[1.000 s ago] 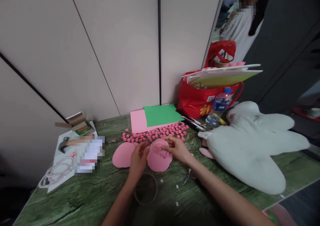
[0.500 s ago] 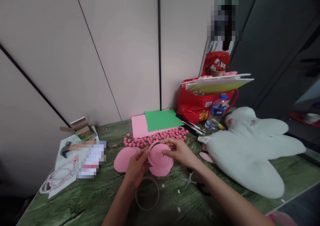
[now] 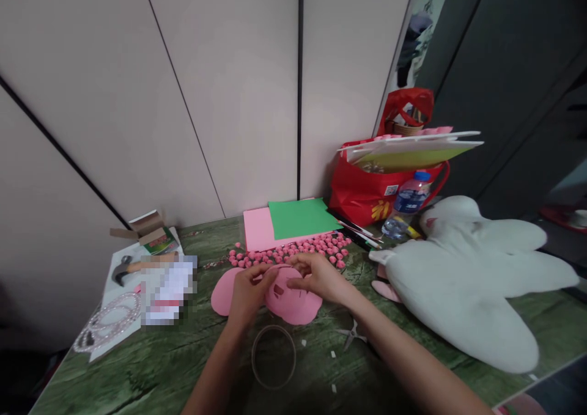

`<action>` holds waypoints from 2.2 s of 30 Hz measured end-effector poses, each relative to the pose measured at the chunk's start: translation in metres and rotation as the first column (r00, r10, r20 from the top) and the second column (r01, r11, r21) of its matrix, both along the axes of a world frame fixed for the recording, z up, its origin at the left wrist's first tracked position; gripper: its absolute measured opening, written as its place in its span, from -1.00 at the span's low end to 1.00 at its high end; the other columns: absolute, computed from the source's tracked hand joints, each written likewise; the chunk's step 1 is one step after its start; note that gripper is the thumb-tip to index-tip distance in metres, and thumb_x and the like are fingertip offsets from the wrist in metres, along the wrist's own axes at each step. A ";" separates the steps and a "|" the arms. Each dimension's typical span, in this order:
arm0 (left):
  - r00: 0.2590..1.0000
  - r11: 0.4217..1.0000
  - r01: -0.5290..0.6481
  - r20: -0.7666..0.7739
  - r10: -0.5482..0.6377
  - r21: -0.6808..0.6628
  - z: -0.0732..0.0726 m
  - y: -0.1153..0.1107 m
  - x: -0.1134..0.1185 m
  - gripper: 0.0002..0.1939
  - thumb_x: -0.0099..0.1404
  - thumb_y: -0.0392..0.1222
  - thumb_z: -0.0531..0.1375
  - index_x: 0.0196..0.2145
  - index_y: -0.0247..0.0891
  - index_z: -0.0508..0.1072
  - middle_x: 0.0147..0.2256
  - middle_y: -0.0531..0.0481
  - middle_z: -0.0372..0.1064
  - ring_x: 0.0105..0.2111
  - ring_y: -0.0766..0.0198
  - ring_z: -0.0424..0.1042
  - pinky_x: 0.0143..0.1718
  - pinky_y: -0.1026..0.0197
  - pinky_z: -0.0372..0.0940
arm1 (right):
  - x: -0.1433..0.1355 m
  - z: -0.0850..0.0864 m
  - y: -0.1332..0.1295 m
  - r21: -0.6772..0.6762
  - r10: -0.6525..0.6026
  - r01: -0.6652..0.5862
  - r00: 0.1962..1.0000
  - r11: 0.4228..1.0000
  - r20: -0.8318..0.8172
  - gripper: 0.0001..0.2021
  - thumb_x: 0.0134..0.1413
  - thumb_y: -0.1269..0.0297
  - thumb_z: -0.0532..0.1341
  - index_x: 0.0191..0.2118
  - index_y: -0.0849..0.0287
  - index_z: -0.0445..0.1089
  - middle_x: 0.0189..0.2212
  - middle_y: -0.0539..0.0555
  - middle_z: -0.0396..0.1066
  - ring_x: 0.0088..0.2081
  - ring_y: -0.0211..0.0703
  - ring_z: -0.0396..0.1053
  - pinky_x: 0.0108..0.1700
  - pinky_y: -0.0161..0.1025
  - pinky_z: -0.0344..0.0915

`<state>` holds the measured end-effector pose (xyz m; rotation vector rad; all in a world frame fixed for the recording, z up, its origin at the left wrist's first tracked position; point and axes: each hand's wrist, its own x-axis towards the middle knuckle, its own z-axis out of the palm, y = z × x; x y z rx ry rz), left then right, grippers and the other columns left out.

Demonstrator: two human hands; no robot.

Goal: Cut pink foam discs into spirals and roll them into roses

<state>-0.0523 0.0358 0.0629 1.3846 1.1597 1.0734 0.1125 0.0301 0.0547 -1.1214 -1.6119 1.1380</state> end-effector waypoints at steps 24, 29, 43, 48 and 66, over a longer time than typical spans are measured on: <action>0.991 0.993 -0.114 -0.063 0.114 0.010 -0.001 0.004 -0.005 -0.86 -0.02 -0.17 0.24 -0.47 -0.28 0.51 -0.47 0.00 0.48 -0.48 0.25 0.43 -0.48 0.30 0.32 | -0.010 0.020 0.014 0.117 -0.006 -0.023 0.969 0.993 0.247 -0.85 -0.04 0.26 0.19 -0.50 0.19 0.43 -0.59 -0.01 0.40 -0.56 -0.29 0.28 -0.54 -0.37 0.12; 0.991 0.992 -0.125 -0.037 0.126 0.016 0.005 0.000 -0.007 -0.89 -0.03 -0.18 0.24 -0.54 -0.29 0.48 -0.52 0.01 0.44 -0.47 0.26 0.40 -0.46 0.32 0.31 | -0.013 0.022 0.007 0.132 0.039 -0.068 0.977 0.989 0.211 -0.87 -0.03 0.40 0.15 -0.41 0.15 0.46 -0.52 -0.01 0.44 -0.49 -0.29 0.32 -0.46 -0.36 0.21; 0.994 0.994 -0.106 0.039 0.107 -0.021 0.005 -0.004 -0.008 -0.86 0.02 -0.16 0.22 -0.54 -0.28 0.40 -0.57 0.09 0.33 -0.58 0.38 0.29 -0.58 0.40 0.20 | -0.012 0.019 0.011 -0.151 0.137 -0.187 0.946 0.971 -0.292 -0.89 -0.12 0.27 0.25 -0.41 0.13 0.49 -0.53 -0.02 0.45 -0.47 -0.27 0.42 -0.40 -0.30 0.38; 0.995 0.994 -0.096 -0.008 0.096 0.048 0.006 -0.005 -0.009 -0.85 0.02 -0.15 0.23 -0.54 -0.29 0.40 -0.54 0.08 0.34 -0.53 0.36 0.32 -0.54 0.38 0.23 | -0.014 0.019 0.010 -0.144 0.117 -0.166 0.948 0.976 -0.297 -0.88 -0.20 0.29 0.30 -0.43 0.16 0.49 -0.56 -0.01 0.45 -0.51 -0.28 0.39 -0.43 -0.31 0.33; 0.999 0.998 -0.028 0.041 0.030 -0.056 0.008 -0.007 -0.008 -0.84 0.03 -0.15 0.24 -0.49 -0.32 0.43 -0.51 0.04 0.38 -0.49 0.30 0.39 -0.47 0.32 0.30 | -0.013 0.023 0.009 -0.130 0.064 -0.092 0.977 0.987 -0.206 -0.83 -0.12 0.24 0.26 -0.44 0.25 0.46 -0.56 0.01 0.43 -0.50 -0.27 0.38 -0.40 -0.30 0.34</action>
